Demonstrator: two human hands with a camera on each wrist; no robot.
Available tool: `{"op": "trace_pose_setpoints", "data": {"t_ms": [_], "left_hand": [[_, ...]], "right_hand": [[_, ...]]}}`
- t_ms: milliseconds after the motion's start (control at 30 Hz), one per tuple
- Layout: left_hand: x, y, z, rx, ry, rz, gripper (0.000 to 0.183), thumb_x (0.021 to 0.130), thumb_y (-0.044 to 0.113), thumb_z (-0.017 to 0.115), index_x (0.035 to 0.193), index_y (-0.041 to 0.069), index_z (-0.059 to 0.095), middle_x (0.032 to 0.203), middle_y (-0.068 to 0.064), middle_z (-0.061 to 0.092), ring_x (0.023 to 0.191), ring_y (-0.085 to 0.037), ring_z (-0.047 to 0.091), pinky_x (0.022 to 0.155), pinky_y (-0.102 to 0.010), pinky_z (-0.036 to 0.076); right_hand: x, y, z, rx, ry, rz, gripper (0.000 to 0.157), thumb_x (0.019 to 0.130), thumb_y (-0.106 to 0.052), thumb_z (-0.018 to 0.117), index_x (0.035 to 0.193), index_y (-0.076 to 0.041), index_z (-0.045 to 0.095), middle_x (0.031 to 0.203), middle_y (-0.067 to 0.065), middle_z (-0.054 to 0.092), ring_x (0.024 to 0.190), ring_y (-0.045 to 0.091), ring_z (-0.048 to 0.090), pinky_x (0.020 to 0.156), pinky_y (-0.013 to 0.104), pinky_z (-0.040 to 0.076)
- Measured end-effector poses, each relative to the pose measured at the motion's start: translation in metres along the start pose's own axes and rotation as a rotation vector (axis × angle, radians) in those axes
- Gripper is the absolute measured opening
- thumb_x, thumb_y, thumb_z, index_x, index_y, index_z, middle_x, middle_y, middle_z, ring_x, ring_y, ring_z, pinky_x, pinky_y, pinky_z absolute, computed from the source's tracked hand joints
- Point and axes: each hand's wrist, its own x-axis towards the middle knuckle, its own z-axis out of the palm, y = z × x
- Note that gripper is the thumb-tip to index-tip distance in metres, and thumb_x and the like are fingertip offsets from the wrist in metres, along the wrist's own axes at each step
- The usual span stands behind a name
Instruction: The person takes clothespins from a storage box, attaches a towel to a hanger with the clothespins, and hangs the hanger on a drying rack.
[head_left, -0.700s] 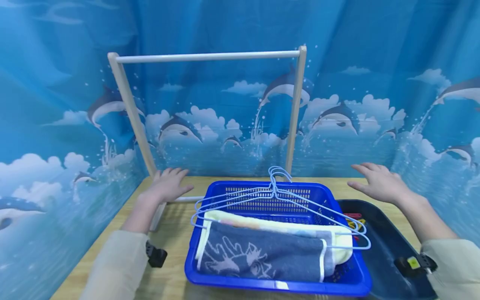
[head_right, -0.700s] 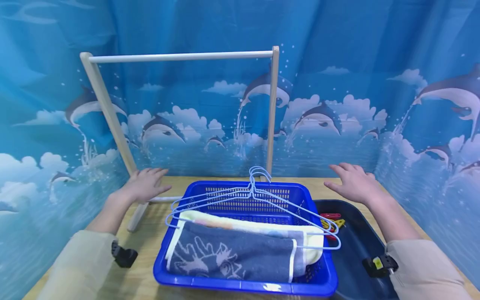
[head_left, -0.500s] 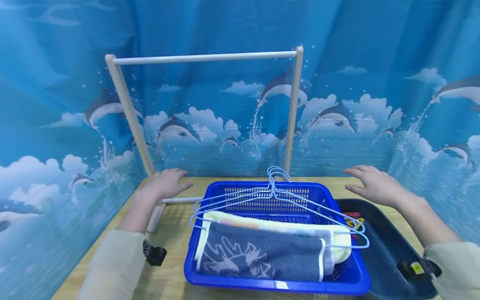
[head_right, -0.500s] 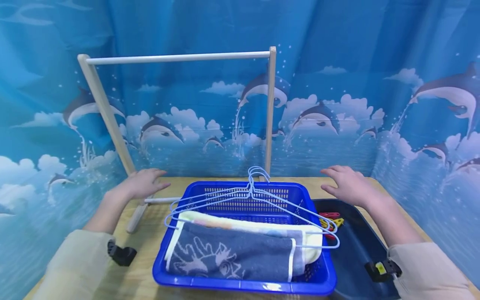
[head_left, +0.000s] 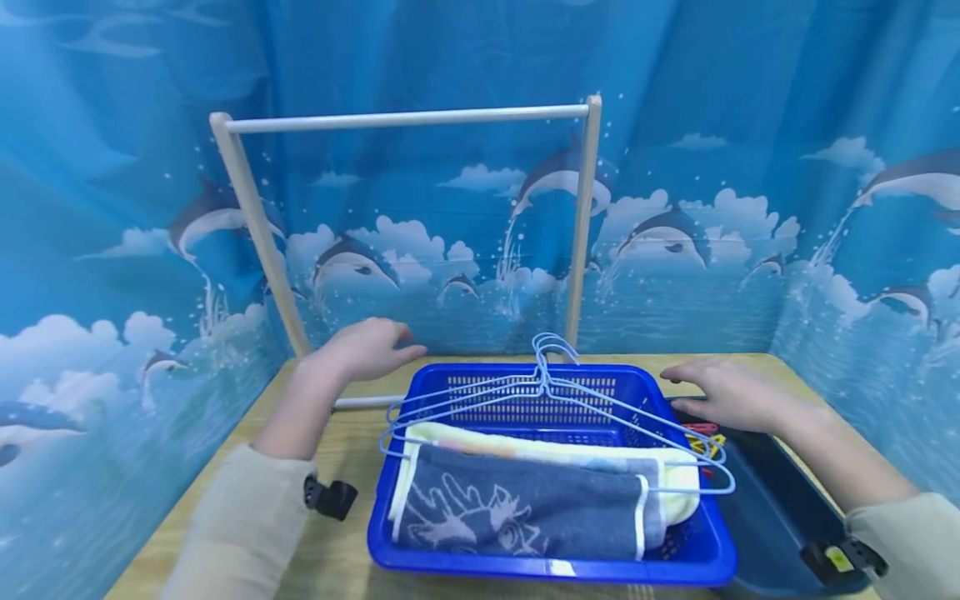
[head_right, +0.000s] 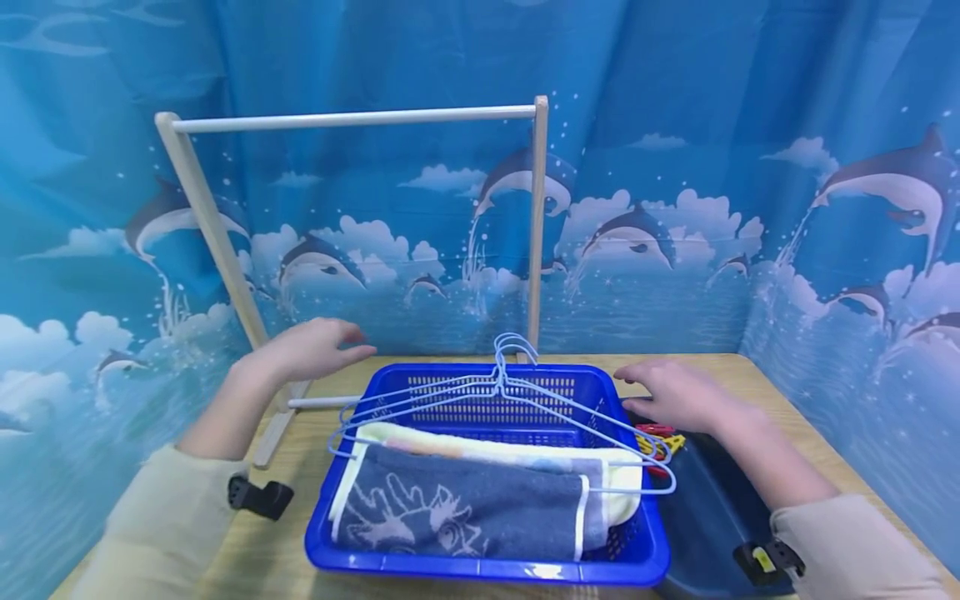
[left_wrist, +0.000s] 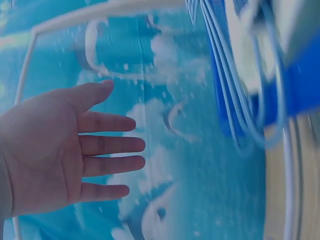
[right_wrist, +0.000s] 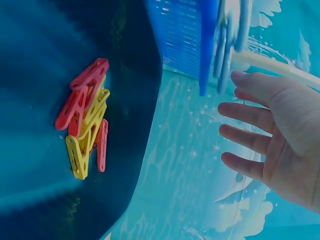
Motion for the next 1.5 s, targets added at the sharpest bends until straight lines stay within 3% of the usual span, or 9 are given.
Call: {"op": "trace_pose_setpoints", "data": {"t_ms": [67,167,267,400,600,800,967,1333,1500], "left_hand": [[0.001,0.012,0.0,0.01,-0.007,0.024,0.049,0.095,0.042,0.047,0.125,0.003,0.055,0.114,-0.014,0.061,0.104,-0.029,0.058,0.086,-0.046,0.046],[0.003,0.03,0.0,0.024,-0.02,0.067,0.037,0.094,0.041,0.049,0.105,0.008,0.064,0.086,-0.005,0.064,0.077,-0.019,0.06,0.068,-0.036,0.049],[0.005,0.046,0.001,0.04,-0.029,0.116,0.033,0.094,0.04,0.051,0.079,0.013,0.061,0.062,0.001,0.051,0.054,-0.013,0.047,0.052,-0.028,0.039],[0.01,0.064,0.004,0.071,-0.043,0.171,0.038,0.094,0.039,0.051,0.065,0.015,0.048,0.054,0.003,0.037,0.047,-0.011,0.035,0.047,-0.027,0.03],[0.019,0.081,0.018,0.11,-0.09,0.207,0.033,0.093,0.038,0.052,0.071,0.014,0.054,0.055,0.004,0.035,0.048,-0.01,0.031,0.046,-0.025,0.028],[0.028,0.093,0.035,0.17,-0.145,0.228,0.03,0.094,0.036,0.052,0.071,0.016,0.053,0.055,0.005,0.032,0.047,-0.009,0.028,0.047,-0.026,0.028],[0.033,0.102,0.042,0.218,-0.175,0.244,0.025,0.093,0.036,0.054,0.082,0.015,0.061,0.061,0.006,0.044,0.053,-0.008,0.039,0.051,-0.026,0.035],[0.042,0.11,0.057,0.281,-0.195,0.23,0.025,0.093,0.03,0.055,0.11,0.014,0.064,0.078,0.005,0.058,0.068,-0.011,0.052,0.064,-0.027,0.046],[0.046,0.109,0.06,0.3,-0.199,0.233,0.019,0.094,0.022,0.054,0.107,0.013,0.064,0.076,0.004,0.057,0.067,-0.012,0.052,0.062,-0.027,0.045]], "right_hand": [[0.002,-0.001,0.002,-0.011,0.004,-0.024,0.04,0.087,-0.025,0.064,0.119,-0.002,0.059,0.115,0.016,0.06,0.108,0.039,0.054,0.085,0.053,0.044],[0.003,-0.003,0.006,-0.019,0.026,-0.061,0.037,0.084,-0.022,0.067,0.116,-0.003,0.062,0.11,0.014,0.062,0.103,0.036,0.057,0.082,0.05,0.047],[0.004,-0.005,0.009,-0.029,0.042,-0.085,0.034,0.082,-0.019,0.069,0.112,-0.004,0.063,0.107,0.012,0.062,0.098,0.034,0.058,0.079,0.048,0.048],[0.006,-0.006,0.013,-0.03,0.039,-0.095,0.031,0.083,-0.018,0.068,0.11,-0.003,0.064,0.106,0.011,0.062,0.098,0.033,0.058,0.079,0.047,0.049],[0.01,-0.01,0.015,-0.012,0.01,-0.119,0.027,0.085,-0.014,0.065,0.11,-0.004,0.064,0.102,0.007,0.061,0.094,0.029,0.06,0.078,0.044,0.05],[0.012,-0.01,0.018,-0.007,-0.006,-0.09,0.026,0.085,-0.014,0.065,0.11,-0.005,0.064,0.101,0.006,0.06,0.092,0.026,0.059,0.076,0.042,0.05],[0.012,-0.011,0.019,-0.025,0.011,-0.081,0.026,0.085,-0.015,0.065,0.109,-0.005,0.064,0.101,0.007,0.058,0.09,0.026,0.059,0.075,0.042,0.05],[0.014,-0.012,0.021,-0.096,-0.008,-0.055,0.029,0.088,-0.021,0.062,0.112,-0.003,0.06,0.097,0.006,0.054,0.085,0.02,0.057,0.072,0.04,0.049],[0.016,-0.009,0.023,-0.097,-0.018,-0.038,0.03,0.089,-0.023,0.061,0.112,-0.004,0.06,0.096,0.005,0.053,0.084,0.019,0.055,0.071,0.04,0.048]]}}
